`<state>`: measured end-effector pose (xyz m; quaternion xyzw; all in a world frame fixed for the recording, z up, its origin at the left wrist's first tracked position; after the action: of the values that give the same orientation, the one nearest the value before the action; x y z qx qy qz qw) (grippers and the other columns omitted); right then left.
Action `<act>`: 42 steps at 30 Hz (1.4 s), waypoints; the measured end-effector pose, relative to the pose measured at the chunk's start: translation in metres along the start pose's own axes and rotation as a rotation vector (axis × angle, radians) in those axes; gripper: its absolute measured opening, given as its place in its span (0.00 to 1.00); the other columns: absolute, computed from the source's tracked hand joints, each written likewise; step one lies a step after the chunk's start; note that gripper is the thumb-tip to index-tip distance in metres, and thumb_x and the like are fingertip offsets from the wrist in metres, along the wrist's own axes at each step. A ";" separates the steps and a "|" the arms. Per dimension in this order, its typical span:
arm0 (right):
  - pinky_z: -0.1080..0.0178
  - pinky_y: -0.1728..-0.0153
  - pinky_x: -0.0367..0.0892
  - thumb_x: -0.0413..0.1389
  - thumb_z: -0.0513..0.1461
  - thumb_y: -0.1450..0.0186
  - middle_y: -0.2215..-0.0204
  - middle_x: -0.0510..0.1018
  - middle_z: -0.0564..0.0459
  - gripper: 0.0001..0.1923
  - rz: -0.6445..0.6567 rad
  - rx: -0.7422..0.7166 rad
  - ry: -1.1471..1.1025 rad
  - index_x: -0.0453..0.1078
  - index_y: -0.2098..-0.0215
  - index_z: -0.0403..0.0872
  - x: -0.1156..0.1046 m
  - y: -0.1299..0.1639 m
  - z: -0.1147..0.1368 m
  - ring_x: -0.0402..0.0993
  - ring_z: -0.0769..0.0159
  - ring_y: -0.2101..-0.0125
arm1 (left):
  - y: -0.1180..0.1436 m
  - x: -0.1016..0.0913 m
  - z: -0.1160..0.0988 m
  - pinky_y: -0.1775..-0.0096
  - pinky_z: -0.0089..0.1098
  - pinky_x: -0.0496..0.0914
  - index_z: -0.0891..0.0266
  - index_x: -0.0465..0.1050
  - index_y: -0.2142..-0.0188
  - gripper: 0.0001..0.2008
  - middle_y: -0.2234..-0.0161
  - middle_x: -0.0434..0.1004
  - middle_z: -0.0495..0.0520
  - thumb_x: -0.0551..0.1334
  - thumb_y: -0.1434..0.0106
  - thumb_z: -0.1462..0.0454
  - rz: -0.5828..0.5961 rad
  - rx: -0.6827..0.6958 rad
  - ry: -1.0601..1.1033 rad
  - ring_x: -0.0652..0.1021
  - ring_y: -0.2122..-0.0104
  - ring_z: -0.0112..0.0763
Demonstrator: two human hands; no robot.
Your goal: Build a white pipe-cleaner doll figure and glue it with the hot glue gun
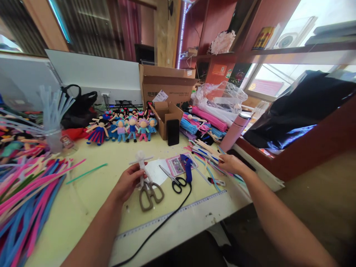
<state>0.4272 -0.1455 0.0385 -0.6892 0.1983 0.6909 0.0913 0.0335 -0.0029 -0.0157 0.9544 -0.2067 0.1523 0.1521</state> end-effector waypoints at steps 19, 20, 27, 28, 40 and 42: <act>0.64 0.67 0.60 0.40 0.52 0.32 0.63 0.78 0.45 0.23 -0.163 0.009 0.087 0.70 0.59 0.48 0.017 -0.031 0.035 0.74 0.60 0.63 | -0.001 -0.002 0.001 0.72 0.25 0.68 0.63 0.73 0.58 0.23 0.76 0.74 0.48 0.71 0.56 0.64 -0.020 -0.023 -0.006 0.74 0.77 0.25; 0.64 0.67 0.60 0.38 0.51 0.31 0.64 0.78 0.45 0.23 -0.176 0.014 0.089 0.69 0.58 0.48 0.016 -0.031 0.034 0.73 0.60 0.63 | -0.001 -0.002 0.001 0.72 0.25 0.68 0.63 0.73 0.58 0.23 0.76 0.74 0.48 0.71 0.56 0.64 -0.017 -0.025 -0.010 0.74 0.77 0.25; 0.61 0.59 0.57 0.47 0.43 0.33 0.56 0.71 0.43 0.13 -0.341 -0.028 0.127 0.66 0.55 0.46 0.011 -0.020 0.042 0.65 0.56 0.54 | -0.004 -0.004 0.001 0.72 0.25 0.68 0.63 0.73 0.57 0.23 0.76 0.74 0.48 0.70 0.56 0.64 -0.014 -0.018 -0.006 0.74 0.77 0.25; 0.61 0.58 0.57 0.47 0.42 0.33 0.57 0.71 0.44 0.12 -0.358 -0.054 0.129 0.67 0.55 0.46 0.011 -0.018 0.045 0.65 0.56 0.54 | -0.004 -0.004 0.001 0.72 0.25 0.68 0.63 0.73 0.58 0.23 0.76 0.75 0.48 0.70 0.56 0.64 -0.018 -0.018 -0.004 0.74 0.77 0.25; 0.62 0.61 0.59 0.52 0.40 0.36 0.62 0.75 0.44 0.09 -0.305 -0.070 0.104 0.70 0.63 0.44 0.029 -0.020 0.058 0.68 0.58 0.59 | -0.001 -0.001 0.000 0.73 0.26 0.68 0.63 0.74 0.58 0.23 0.76 0.74 0.48 0.70 0.56 0.64 -0.015 -0.014 -0.005 0.74 0.77 0.25; 0.62 0.60 0.59 0.53 0.40 0.37 0.61 0.74 0.43 0.10 -0.313 -0.051 0.086 0.69 0.60 0.44 0.032 -0.022 0.057 0.68 0.57 0.58 | -0.002 -0.001 0.000 0.73 0.26 0.68 0.64 0.74 0.58 0.23 0.76 0.74 0.49 0.71 0.56 0.64 -0.019 -0.014 -0.003 0.74 0.77 0.25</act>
<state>0.3828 -0.1074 0.0018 -0.7428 0.0743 0.6429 0.1717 0.0334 -0.0008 -0.0165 0.9555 -0.1991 0.1479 0.1599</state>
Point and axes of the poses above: each hand's wrist, its own y-axis away from the middle knuckle, its own x-axis out of the palm, z = x × y, the point moved 2 cm from there along -y, towards the middle knuckle
